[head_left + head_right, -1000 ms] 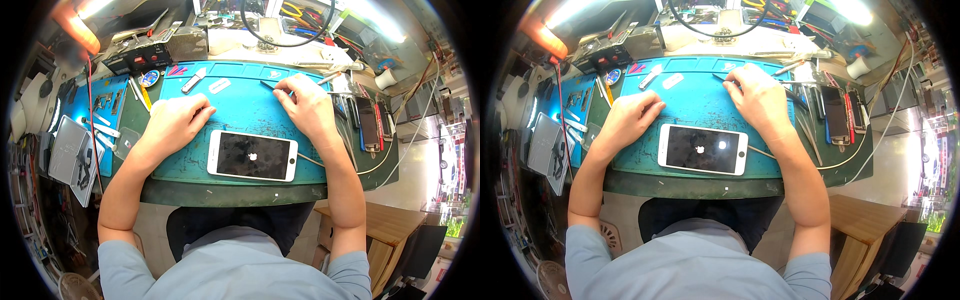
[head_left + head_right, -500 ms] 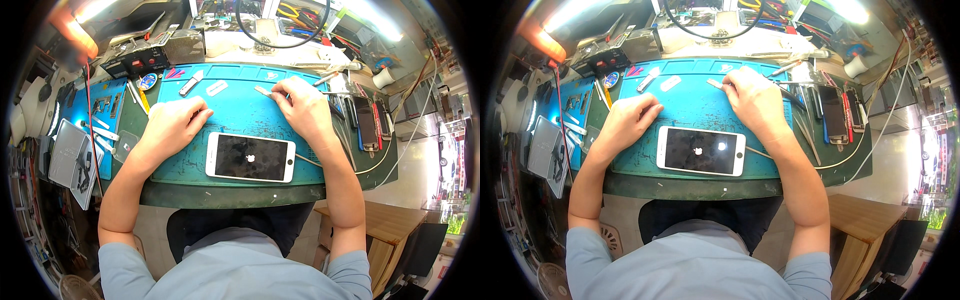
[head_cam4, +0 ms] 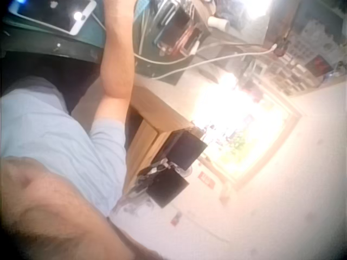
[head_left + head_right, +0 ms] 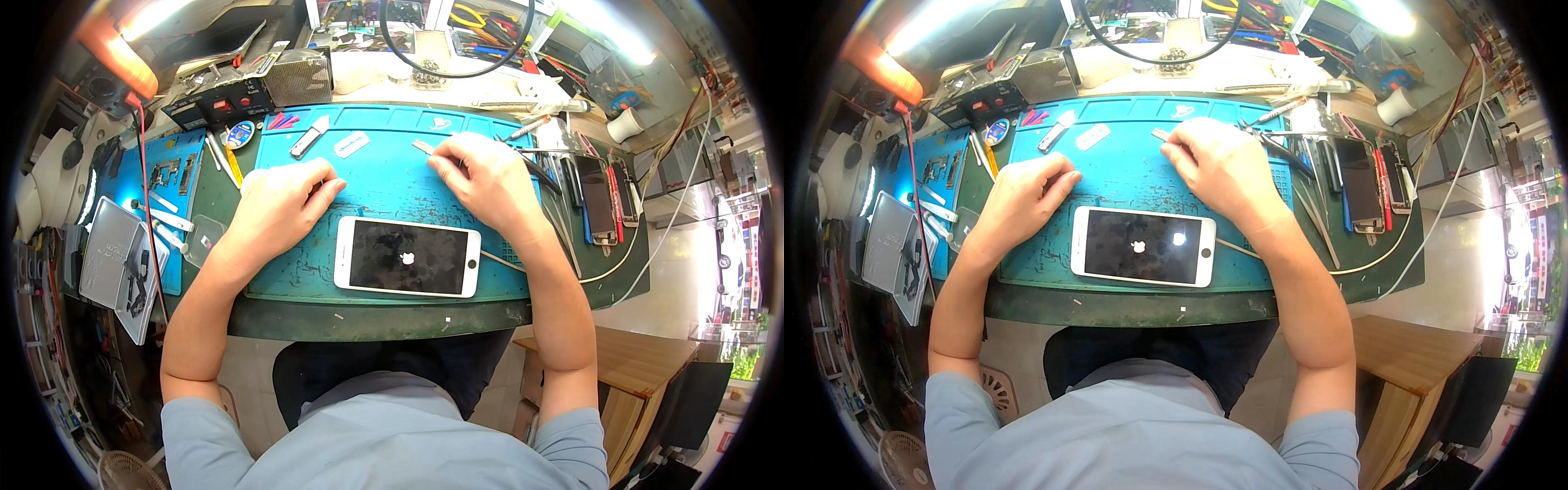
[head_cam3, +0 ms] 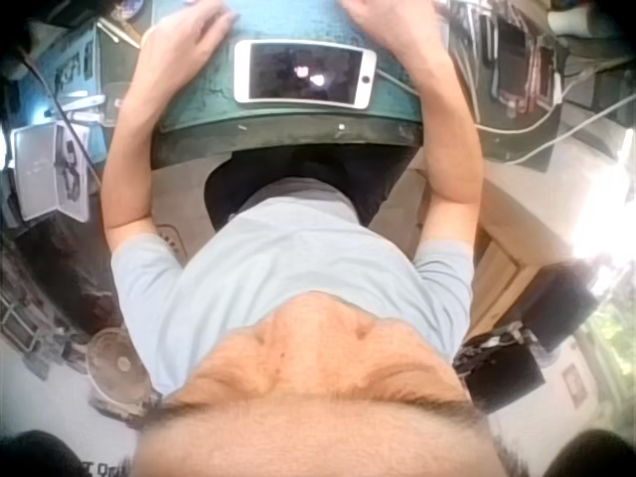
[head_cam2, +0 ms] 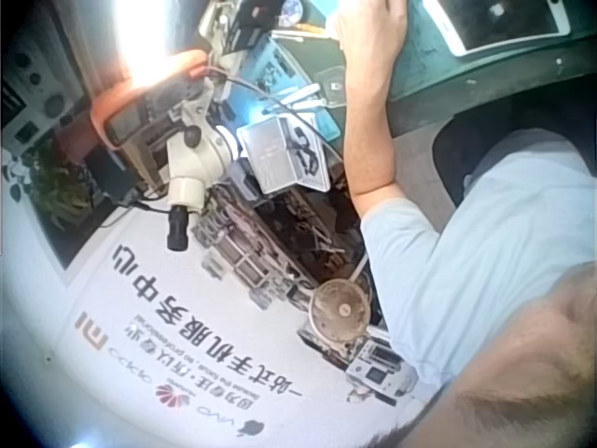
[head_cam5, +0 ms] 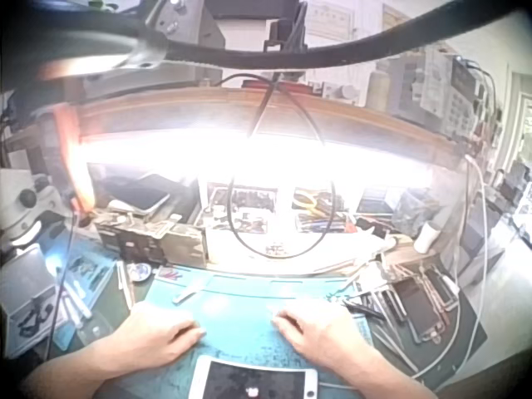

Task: The person disassembles a black smartphone, removes the battery, and replaces the screen assembly with a white one. They use a plastic spudger to disconnect and reconnect internal cables, then reassemble the device and test the new screen by powering it on.

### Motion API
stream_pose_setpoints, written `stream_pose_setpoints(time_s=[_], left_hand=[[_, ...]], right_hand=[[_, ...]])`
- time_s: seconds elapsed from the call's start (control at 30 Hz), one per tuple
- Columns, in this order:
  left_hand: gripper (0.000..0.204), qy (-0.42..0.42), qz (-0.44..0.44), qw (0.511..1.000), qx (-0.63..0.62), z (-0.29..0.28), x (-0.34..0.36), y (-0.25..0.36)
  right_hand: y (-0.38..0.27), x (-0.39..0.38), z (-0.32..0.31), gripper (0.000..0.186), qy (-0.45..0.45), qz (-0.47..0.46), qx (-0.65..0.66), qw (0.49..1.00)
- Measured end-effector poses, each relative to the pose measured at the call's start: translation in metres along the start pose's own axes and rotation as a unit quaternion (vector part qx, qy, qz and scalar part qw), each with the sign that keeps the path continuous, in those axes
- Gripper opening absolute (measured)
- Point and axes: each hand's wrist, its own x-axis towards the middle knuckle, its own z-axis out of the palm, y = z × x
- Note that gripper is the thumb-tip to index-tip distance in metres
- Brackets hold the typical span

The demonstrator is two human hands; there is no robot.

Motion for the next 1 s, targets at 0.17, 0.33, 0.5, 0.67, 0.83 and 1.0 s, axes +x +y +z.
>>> stream_pose_setpoints(time_s=[0.17, 0.33, 0.5, 0.67, 0.83, 1.0], left_hand=[[0.017, 0.0, -0.006, 1.0, -0.001, 0.0003, -0.0004, -0.0002], [0.017, 0.002, -0.004, 1.0, -0.003, 0.0007, 0.0001, -0.0003], [0.018, 0.006, -0.001, 1.0, -0.003, 0.0011, 0.0003, -0.0007], [0.017, 0.003, -0.004, 1.0, -0.001, 0.0003, 0.0007, 0.0004], [0.017, 0.003, -0.006, 1.0, -0.001, 0.0009, -0.0004, -0.0014], [0.016, 0.006, -0.002, 1.0, 0.0, 0.0017, 0.0002, -0.0013]], right_hand=[[-0.0062, -0.0003, -0.0055, 0.015, -0.093, 0.05, 0.019, 0.994], [-0.0046, -0.0009, -0.0048, 0.016, -0.086, 0.041, 0.02, 0.995], [-0.0037, -0.001, -0.0043, 0.016, -0.086, 0.041, 0.021, 0.995], [-0.0042, -0.0011, -0.0049, 0.016, -0.086, 0.042, 0.023, 0.995], [-0.004, -0.0001, -0.0039, 0.016, -0.091, 0.048, 0.026, 0.994], [-0.0029, -0.0005, -0.0043, 0.016, -0.091, 0.048, 0.028, 0.994]])
